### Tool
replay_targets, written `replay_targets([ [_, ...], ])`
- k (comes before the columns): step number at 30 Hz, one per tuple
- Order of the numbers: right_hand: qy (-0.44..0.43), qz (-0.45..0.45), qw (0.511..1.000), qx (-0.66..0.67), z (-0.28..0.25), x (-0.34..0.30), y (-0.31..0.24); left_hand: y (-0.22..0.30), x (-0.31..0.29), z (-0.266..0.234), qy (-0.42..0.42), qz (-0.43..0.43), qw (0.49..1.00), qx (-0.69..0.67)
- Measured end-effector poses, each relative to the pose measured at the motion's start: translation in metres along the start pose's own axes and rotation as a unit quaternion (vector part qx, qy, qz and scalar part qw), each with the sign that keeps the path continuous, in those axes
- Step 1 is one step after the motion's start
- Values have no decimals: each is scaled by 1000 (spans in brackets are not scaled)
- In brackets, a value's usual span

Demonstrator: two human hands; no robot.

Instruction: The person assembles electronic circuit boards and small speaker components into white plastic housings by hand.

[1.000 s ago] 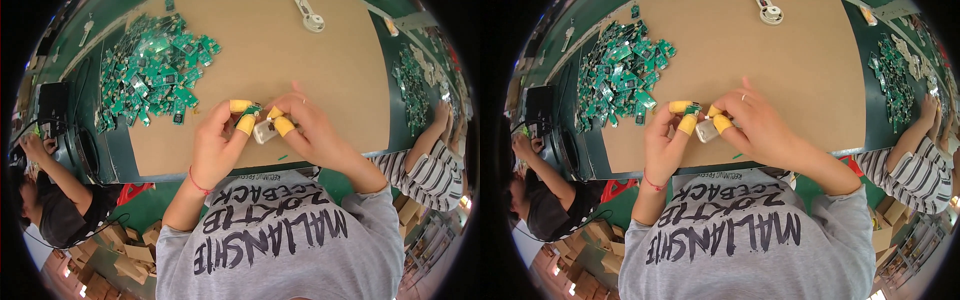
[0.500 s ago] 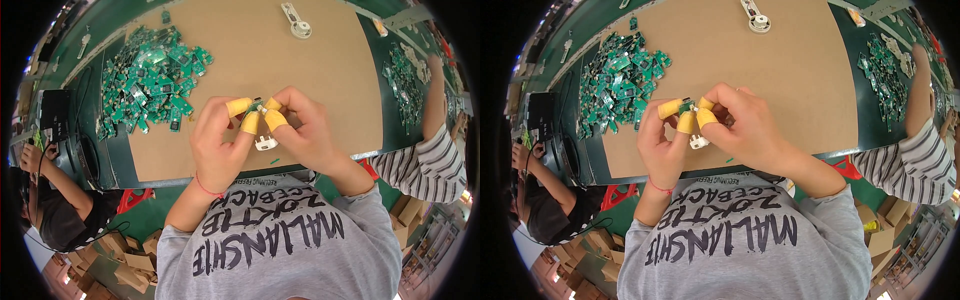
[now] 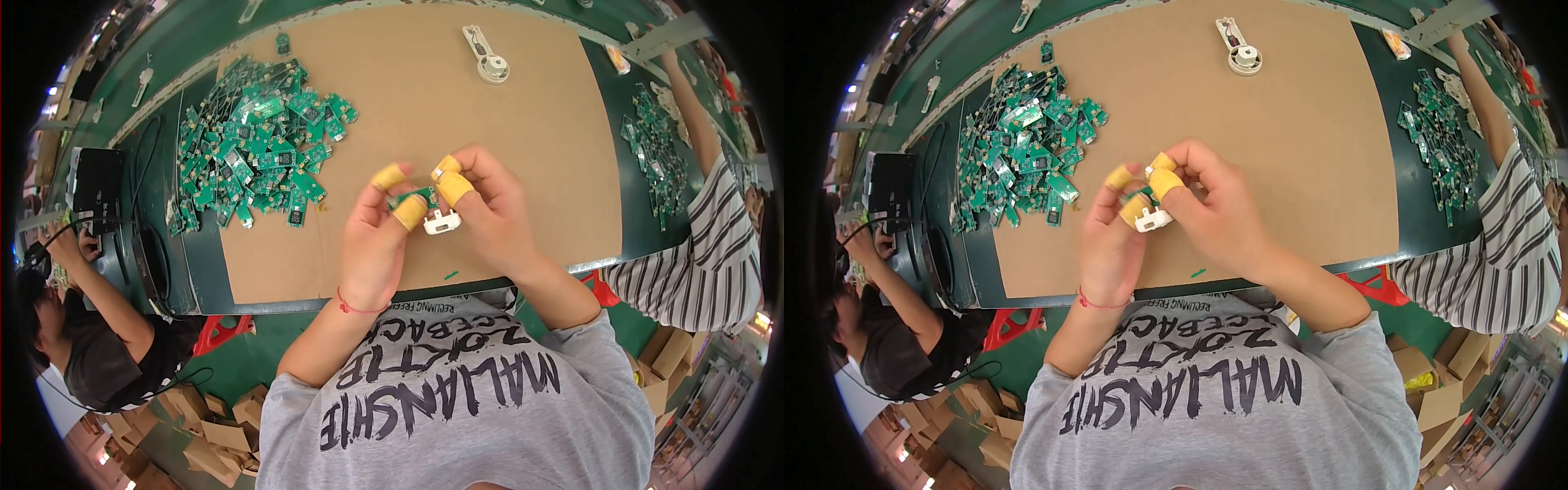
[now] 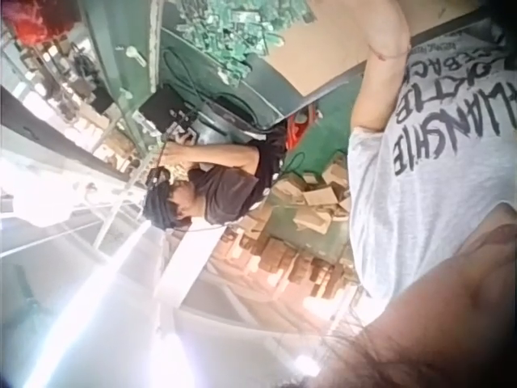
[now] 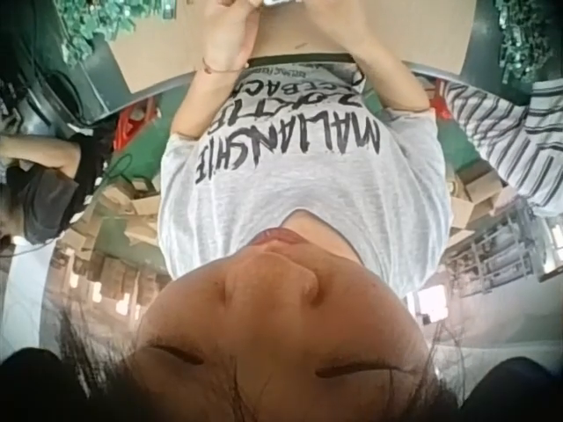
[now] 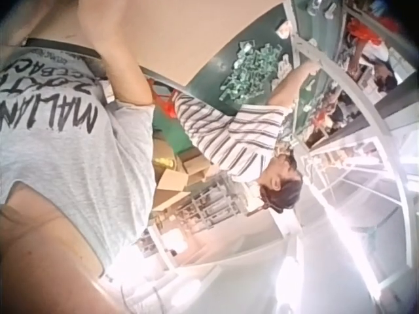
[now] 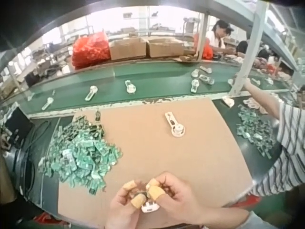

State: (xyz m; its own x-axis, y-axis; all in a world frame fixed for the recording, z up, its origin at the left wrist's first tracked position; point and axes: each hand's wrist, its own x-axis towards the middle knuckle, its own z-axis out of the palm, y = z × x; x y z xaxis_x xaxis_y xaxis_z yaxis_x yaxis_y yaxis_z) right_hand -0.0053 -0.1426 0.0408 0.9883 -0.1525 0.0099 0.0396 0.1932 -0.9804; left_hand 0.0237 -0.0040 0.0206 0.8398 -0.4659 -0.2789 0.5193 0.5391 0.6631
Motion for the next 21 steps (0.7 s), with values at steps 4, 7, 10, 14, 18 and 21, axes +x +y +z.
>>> replay_targets([
  [4, 6, 2, 1000, 15, -1, -4, -6, 6, 0, 1, -8, 28, 993, 111],
  [7, 4, 29, 995, -93, 1, -8, -10, 9, 0, 4, -23, 114, 973, 201],
  [10, -5, 7, 991, -130, 4, -9, -7, 8, -2, 7, -7, 205, 939, 276],
  [14, 2, 12, 993, -120, 6, -8, -9, 6, -1, 6, 1, 256, 912, 320],
  [18, -2, 31, 997, -75, 10, -8, -9, 4, -2, 7, 26, 272, 911, 309],
  [21, -22, 44, 998, -37, 10, -8, -9, 2, -2, 6, 33, 297, 896, 328],
])
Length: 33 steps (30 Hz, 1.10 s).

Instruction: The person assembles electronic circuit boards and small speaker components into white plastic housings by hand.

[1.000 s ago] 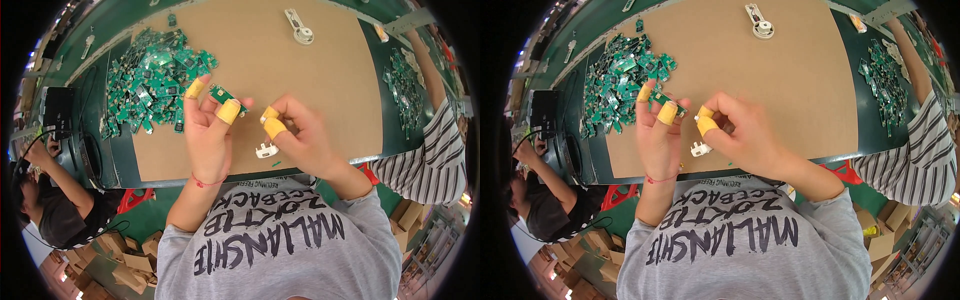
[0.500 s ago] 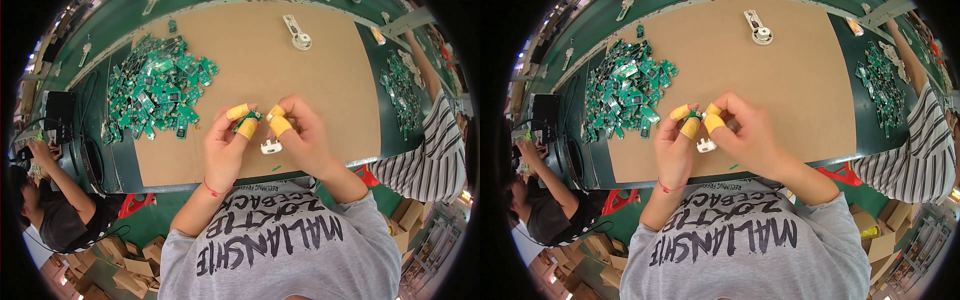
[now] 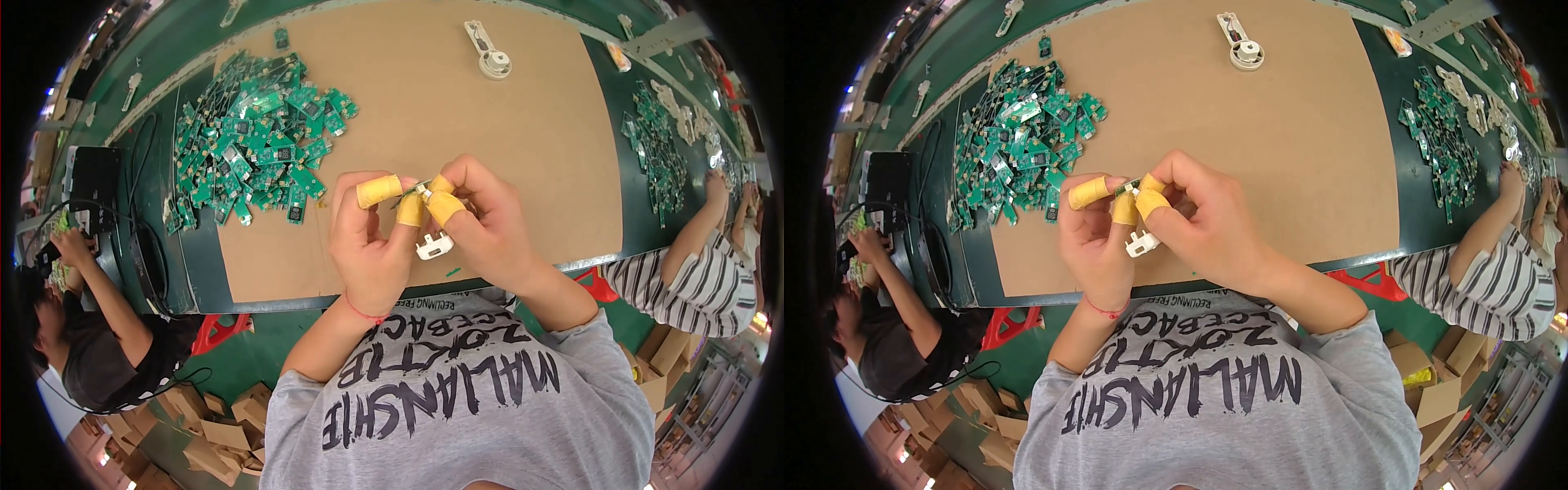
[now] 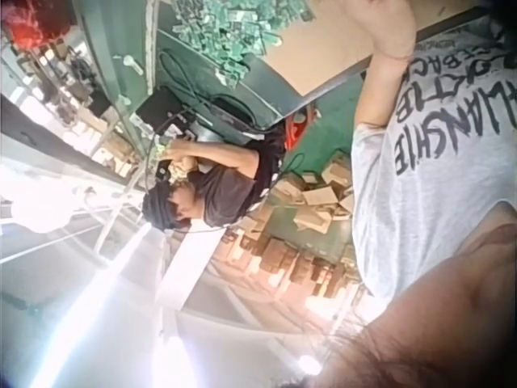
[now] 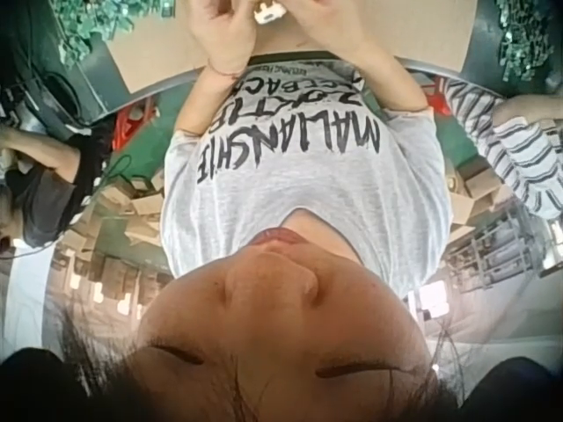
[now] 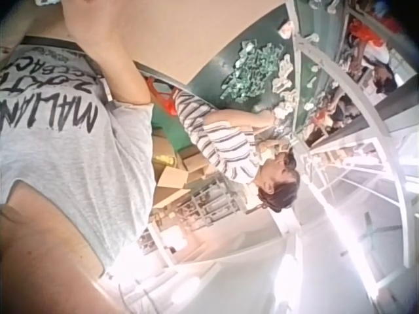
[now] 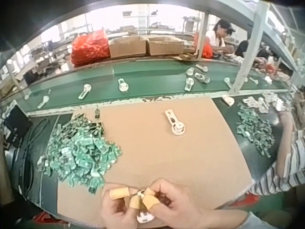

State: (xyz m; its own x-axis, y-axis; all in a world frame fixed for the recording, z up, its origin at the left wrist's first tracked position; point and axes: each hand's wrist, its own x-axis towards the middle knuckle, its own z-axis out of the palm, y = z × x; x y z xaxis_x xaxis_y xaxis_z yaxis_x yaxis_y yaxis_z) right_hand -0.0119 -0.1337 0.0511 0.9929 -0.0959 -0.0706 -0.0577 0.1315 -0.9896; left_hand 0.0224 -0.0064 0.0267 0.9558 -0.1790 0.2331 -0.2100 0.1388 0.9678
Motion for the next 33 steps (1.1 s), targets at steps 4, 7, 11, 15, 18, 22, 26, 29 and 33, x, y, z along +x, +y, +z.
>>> replay_targets([
  [4, -15, 7, 997, 72, 2, 0, 2, -5, 5, -1, -2, 94, 994, 59],
  [7, -27, 21, 993, 109, 3, 0, 3, -7, 8, -1, 2, 204, 970, 134],
  [11, 4, 24, 998, 58, 5, 0, 0, -2, 9, -5, 13, 235, 952, 198],
  [15, 55, -213, 915, -338, -3, 4, 0, 11, 13, -10, -37, 205, 934, 289],
  [18, 53, -315, 849, -421, -6, 11, -2, 14, 15, -13, -55, 181, 941, 279],
  [22, 59, -336, 822, -455, -6, 14, -4, 22, 15, -14, -53, 173, 935, 307],
  [26, 56, -327, 803, -494, -3, 13, -8, 22, 14, -13, -52, 185, 925, 329],
  [29, 69, -327, 784, -523, 1, 11, -11, 23, 12, -14, -55, 192, 918, 342],
  [33, 56, -330, 791, -512, 2, 12, -13, 23, 9, -14, -47, 151, 940, 303],
])
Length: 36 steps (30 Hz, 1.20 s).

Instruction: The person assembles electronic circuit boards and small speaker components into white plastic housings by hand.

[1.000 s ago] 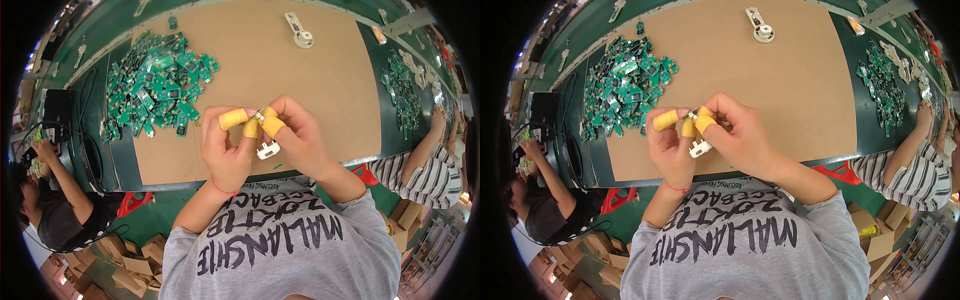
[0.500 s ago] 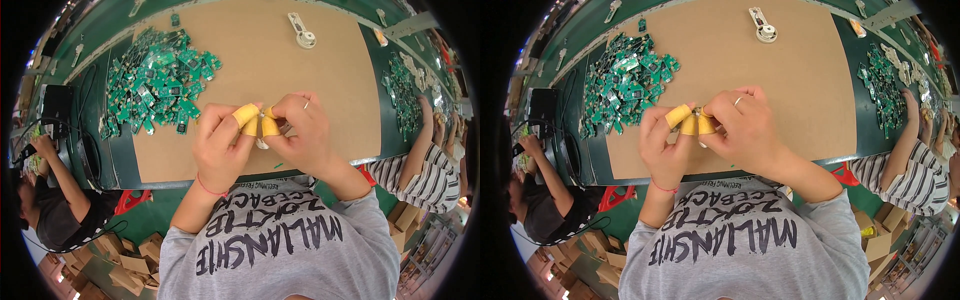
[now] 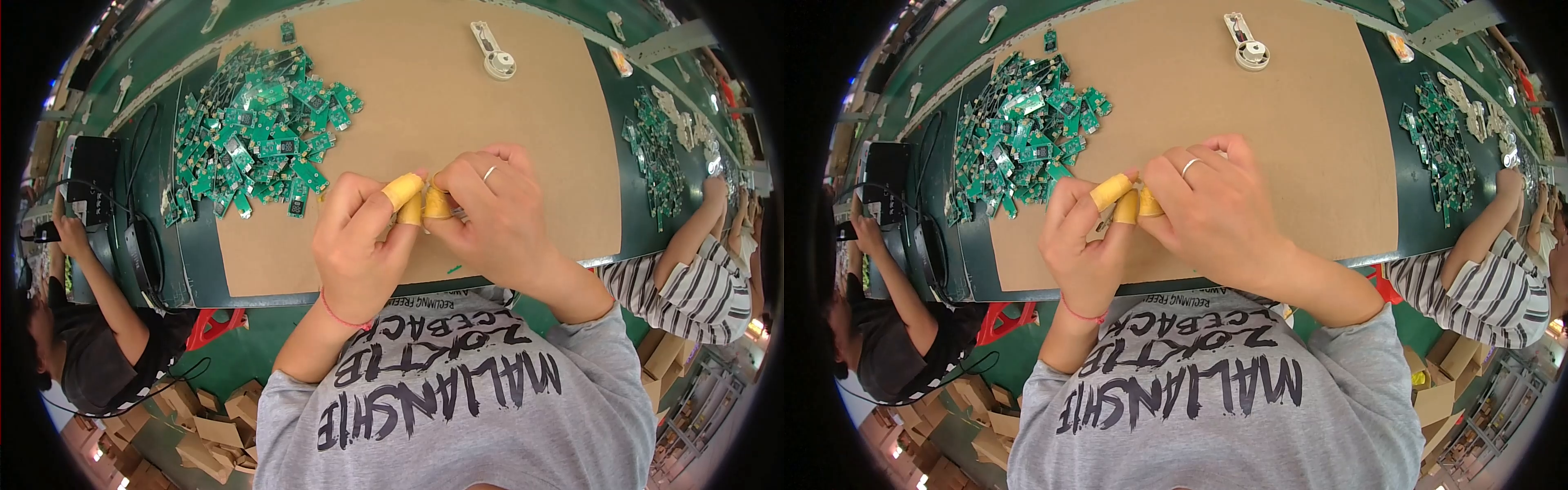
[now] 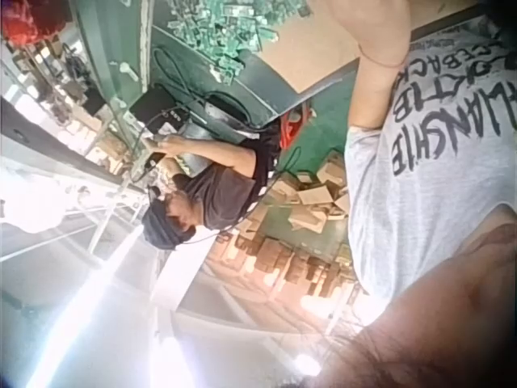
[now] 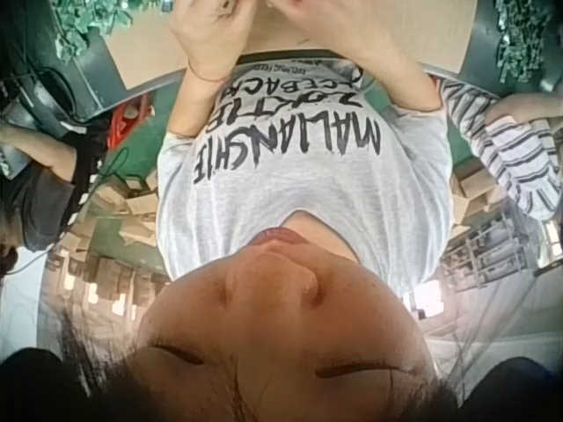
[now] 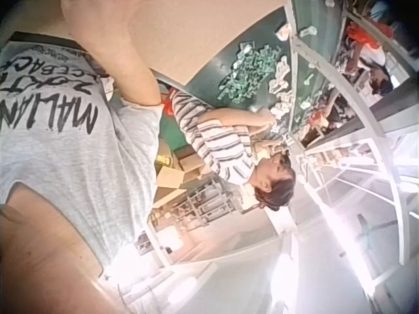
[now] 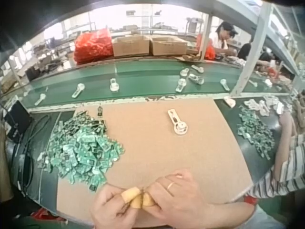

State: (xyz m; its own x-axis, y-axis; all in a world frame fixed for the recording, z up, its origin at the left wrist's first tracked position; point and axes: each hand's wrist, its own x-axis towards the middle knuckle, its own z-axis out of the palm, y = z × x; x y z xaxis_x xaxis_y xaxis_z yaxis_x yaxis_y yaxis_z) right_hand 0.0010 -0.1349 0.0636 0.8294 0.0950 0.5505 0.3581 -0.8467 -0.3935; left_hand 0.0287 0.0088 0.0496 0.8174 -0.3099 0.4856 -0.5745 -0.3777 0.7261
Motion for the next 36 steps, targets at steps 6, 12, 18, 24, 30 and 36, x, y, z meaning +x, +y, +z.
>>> replay_targets([
  [6, -42, -15, 998, 45, 0, -3, 7, -7, -1, 0, -6, -34, 997, -63],
  [12, -49, 20, 996, 74, -7, -1, 4, -8, -2, 1, -27, -67, 989, -129],
  [18, -33, 161, 933, 320, 4, -13, 14, -22, 2, 2, 33, -21, 980, -197],
  [24, 17, 123, 891, 436, 14, -23, 15, -7, -12, 25, 49, -156, 889, -427],
  [30, 56, -40, 965, 252, -6, -7, 36, -18, -18, 25, -103, -193, 934, -283],
  [36, -27, -205, 970, 129, -25, 6, 33, -18, -23, 28, -323, -386, 721, -476],
])
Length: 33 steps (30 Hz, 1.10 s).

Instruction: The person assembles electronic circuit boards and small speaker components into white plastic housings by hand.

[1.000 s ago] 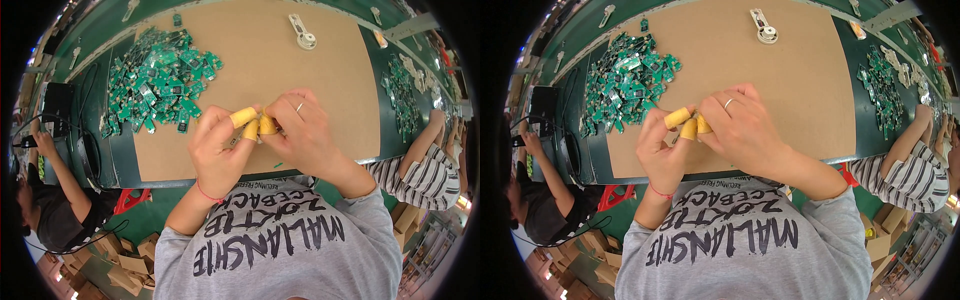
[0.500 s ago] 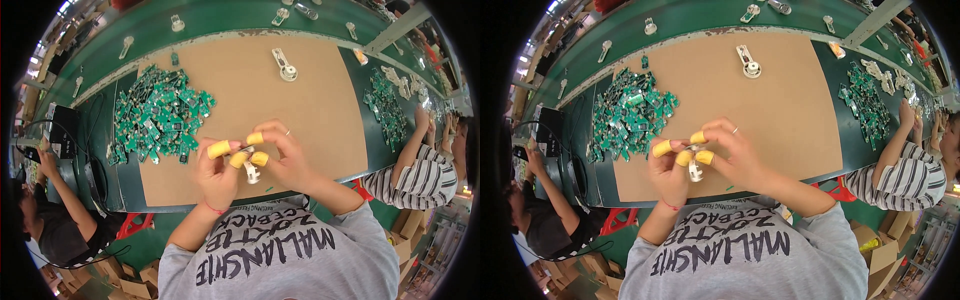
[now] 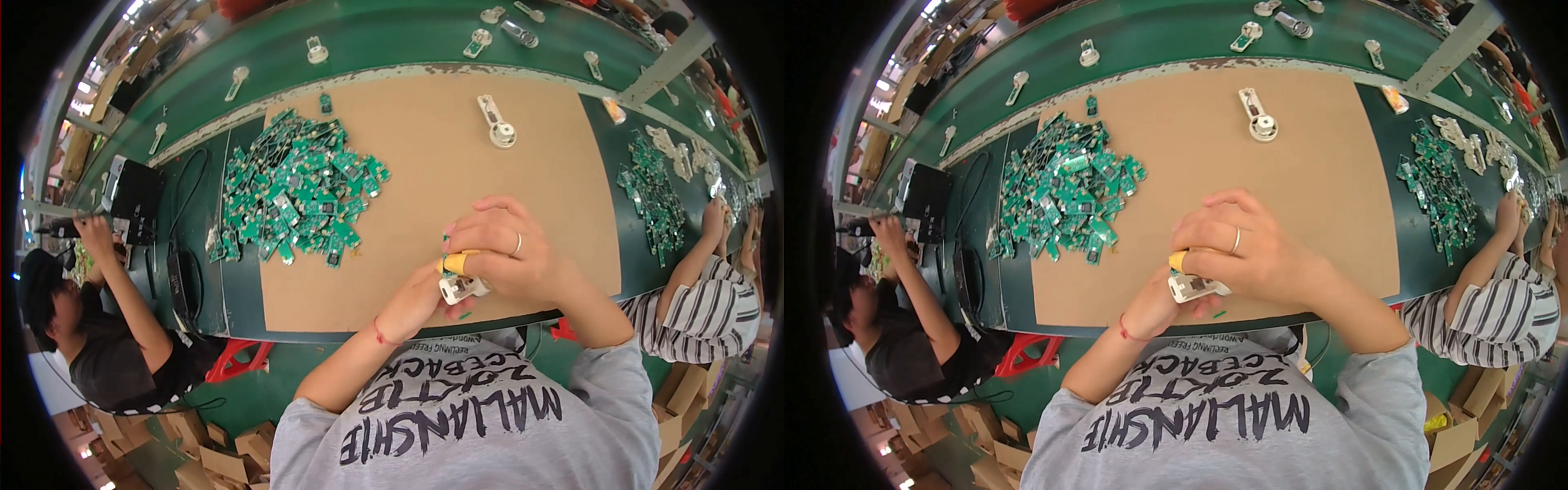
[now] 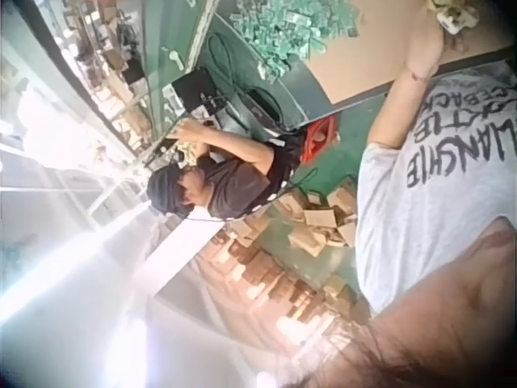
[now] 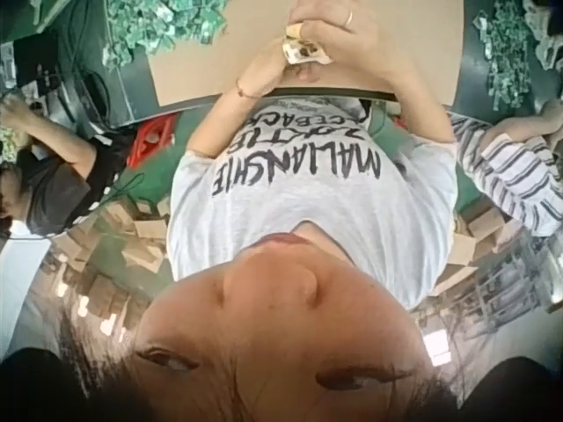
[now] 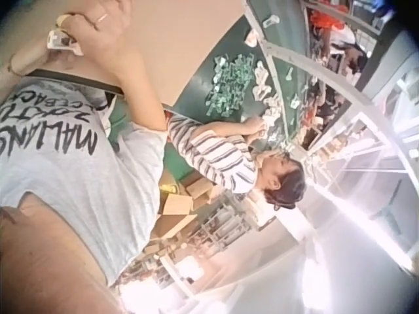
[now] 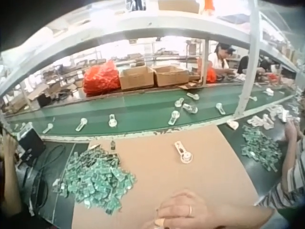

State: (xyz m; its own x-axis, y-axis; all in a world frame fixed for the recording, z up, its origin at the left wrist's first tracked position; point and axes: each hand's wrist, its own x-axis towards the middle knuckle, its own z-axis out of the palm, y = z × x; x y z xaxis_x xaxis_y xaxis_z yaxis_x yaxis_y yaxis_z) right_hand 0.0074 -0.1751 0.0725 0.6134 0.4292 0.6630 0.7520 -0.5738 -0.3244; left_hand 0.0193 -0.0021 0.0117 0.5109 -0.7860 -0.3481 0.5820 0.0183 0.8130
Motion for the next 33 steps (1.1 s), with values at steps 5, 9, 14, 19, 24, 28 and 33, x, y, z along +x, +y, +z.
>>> replay_targets([
  [5, -100, -56, 993, 19, -5, 7, -4, -18, 6, -9, -167, -80, 955, -231],
  [9, -79, -2, 996, -45, -11, 2, 4, 10, 4, 2, 3, 44, 970, -239],
  [14, -232, 319, 919, 12, -23, -1, 3, 23, 6, -6, 141, 208, 967, -34],
  [19, -140, 470, 740, 460, -10, -9, -9, 14, 10, -4, 109, 291, 950, 35],
  [24, 79, 439, 774, 448, 9, -15, -15, 17, 9, 3, 110, 301, 946, 54],
  [28, 82, 407, 852, 318, 18, -17, -16, 20, 12, 4, 151, 322, 934, 40],
  [33, 93, 411, 860, 289, 23, -21, -15, 20, 15, 6, 165, 318, 933, 46],
])
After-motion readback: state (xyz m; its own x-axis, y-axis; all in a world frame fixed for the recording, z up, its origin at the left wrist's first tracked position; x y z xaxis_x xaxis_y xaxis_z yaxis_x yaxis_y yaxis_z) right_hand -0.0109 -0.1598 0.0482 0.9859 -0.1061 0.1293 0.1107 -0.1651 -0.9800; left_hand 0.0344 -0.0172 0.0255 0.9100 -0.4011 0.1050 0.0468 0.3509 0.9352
